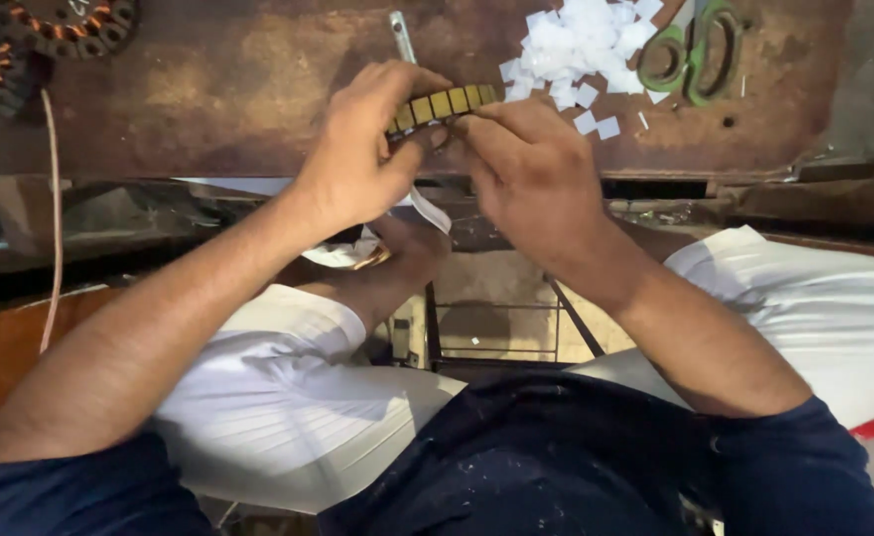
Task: The person inserts small white paper pieces into the slots of a circular stator core with copper windings. The person handles multiple stator cores, placing finished ones on the table and picking up new ones to continue the process.
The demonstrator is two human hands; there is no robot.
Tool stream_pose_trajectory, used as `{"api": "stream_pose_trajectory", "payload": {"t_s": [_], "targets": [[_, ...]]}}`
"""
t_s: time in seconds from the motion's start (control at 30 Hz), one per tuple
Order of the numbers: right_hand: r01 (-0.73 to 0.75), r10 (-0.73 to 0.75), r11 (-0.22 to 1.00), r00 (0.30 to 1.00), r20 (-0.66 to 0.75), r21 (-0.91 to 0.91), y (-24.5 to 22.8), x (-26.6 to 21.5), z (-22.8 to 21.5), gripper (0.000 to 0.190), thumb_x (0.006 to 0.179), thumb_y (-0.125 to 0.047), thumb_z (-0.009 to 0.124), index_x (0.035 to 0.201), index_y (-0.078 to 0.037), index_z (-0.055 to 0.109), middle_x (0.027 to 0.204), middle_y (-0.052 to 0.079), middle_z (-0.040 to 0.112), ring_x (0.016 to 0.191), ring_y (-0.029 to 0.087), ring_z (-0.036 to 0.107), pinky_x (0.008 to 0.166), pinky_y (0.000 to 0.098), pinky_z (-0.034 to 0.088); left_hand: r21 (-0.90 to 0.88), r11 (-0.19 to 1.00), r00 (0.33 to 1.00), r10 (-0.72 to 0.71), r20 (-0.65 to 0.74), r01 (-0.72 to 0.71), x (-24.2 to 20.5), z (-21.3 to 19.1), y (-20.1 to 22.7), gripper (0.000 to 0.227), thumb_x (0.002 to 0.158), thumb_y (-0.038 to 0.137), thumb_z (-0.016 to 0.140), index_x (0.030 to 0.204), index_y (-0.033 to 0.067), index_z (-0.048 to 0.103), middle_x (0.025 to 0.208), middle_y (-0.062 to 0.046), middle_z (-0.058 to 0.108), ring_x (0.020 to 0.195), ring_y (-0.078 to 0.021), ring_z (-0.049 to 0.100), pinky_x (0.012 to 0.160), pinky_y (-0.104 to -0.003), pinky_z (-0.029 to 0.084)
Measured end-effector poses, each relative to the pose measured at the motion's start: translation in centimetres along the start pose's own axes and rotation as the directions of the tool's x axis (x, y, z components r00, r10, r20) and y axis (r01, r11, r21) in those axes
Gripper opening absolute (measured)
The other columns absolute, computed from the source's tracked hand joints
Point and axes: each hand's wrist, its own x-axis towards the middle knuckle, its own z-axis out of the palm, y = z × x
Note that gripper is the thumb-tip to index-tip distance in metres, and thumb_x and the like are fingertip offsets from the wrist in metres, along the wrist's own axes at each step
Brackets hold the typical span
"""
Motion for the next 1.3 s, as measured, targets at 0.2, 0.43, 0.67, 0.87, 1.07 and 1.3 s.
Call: {"api": "stream_pose_trajectory", "payload": {"t_s": [0.2,0.43,0.67,0.87,1.07,1.3], "targets": [[-0.001,0.005,0.999,0.996,-0.086,0.053,0.5,-0.1,1.0,0.016,0.093,0.003,0.076,0.107,-0.004,0.075,0.107,0.011,0.073,0.097,0.031,0.072,0.083,0.0392,0.059,-0.002,1.000,1.000,-0.012,-0.018,0.012,-0.3,-0.1,-0.2,0.036,0.089,-0.004,0.064,0.125,0.0023,0.062,0.113,-0.016,0.068,0.109,-0.0375,0.064,0.093,-0.044,0.051],[-0.024,0.034,0.991,0.997,-0.073,0.132,1.1,-0.9,0.8,0.023,0.089,0.007,0.073,0.110,-0.004,0.076,0.106,0.012,0.074,0.096,0.030,0.072,0.083,0.0378,0.058,0.017,0.999,1.000,0.030,-0.007,-0.030,-0.2,0.2,-0.3,0.037,0.087,-0.002,0.067,0.123,0.0018,0.063,0.112,-0.016,0.068,0.108,-0.0374,0.064,0.092,-0.044,0.051],[-0.051,0.079,0.992,0.965,-0.249,0.115,1.6,-1.7,2.7,0.027,0.084,0.008,0.082,0.108,-0.002,0.075,0.100,0.012,0.070,0.088,0.029,0.068,0.078,0.0399,0.056,0.000,1.000,0.999,0.031,0.031,-0.031,-0.2,-0.4,-0.4,0.032,0.094,0.009,0.077,0.122,0.0024,0.065,0.110,-0.015,0.069,0.105,-0.0336,0.066,0.090,-0.042,0.052],[-0.376,0.472,0.497,0.873,0.121,0.782,2.6,-3.5,3.6,0.042,0.087,0.002,0.075,0.128,-0.002,0.065,0.126,0.012,0.069,0.104,0.023,0.074,0.088,0.0333,0.064,0.160,0.935,0.944,0.292,0.154,-0.315,-1.5,-1.2,-2.1,0.036,0.097,0.020,0.080,0.127,0.0039,0.067,0.119,-0.012,0.066,0.109,-0.0314,0.063,0.092,-0.044,0.049],[-0.129,0.185,0.874,0.980,-0.077,0.469,2.3,-5.7,4.8,0.045,0.082,0.013,0.073,0.125,0.001,0.066,0.127,0.018,0.070,0.122,0.034,0.071,0.112,0.0394,0.054,0.225,0.915,0.937,0.301,0.176,-0.336,-3.8,-0.1,-2.9,0.050,0.087,0.024,0.083,0.124,-0.0024,0.060,0.115,-0.017,0.059,0.106,-0.0358,0.059,0.094,-0.046,0.049],[-0.122,0.263,0.848,0.942,-0.208,0.516,1.6,-4.6,5.6,0.041,0.092,0.009,0.075,0.130,0.005,0.058,0.136,0.021,0.065,0.127,0.036,0.067,0.114,0.0418,0.053,0.171,0.962,0.976,0.208,0.056,-0.215,-2.2,0.2,-1.0,0.044,0.091,0.015,0.081,0.126,-0.0011,0.060,0.118,-0.015,0.061,0.108,-0.0357,0.060,0.096,-0.045,0.050]]}}
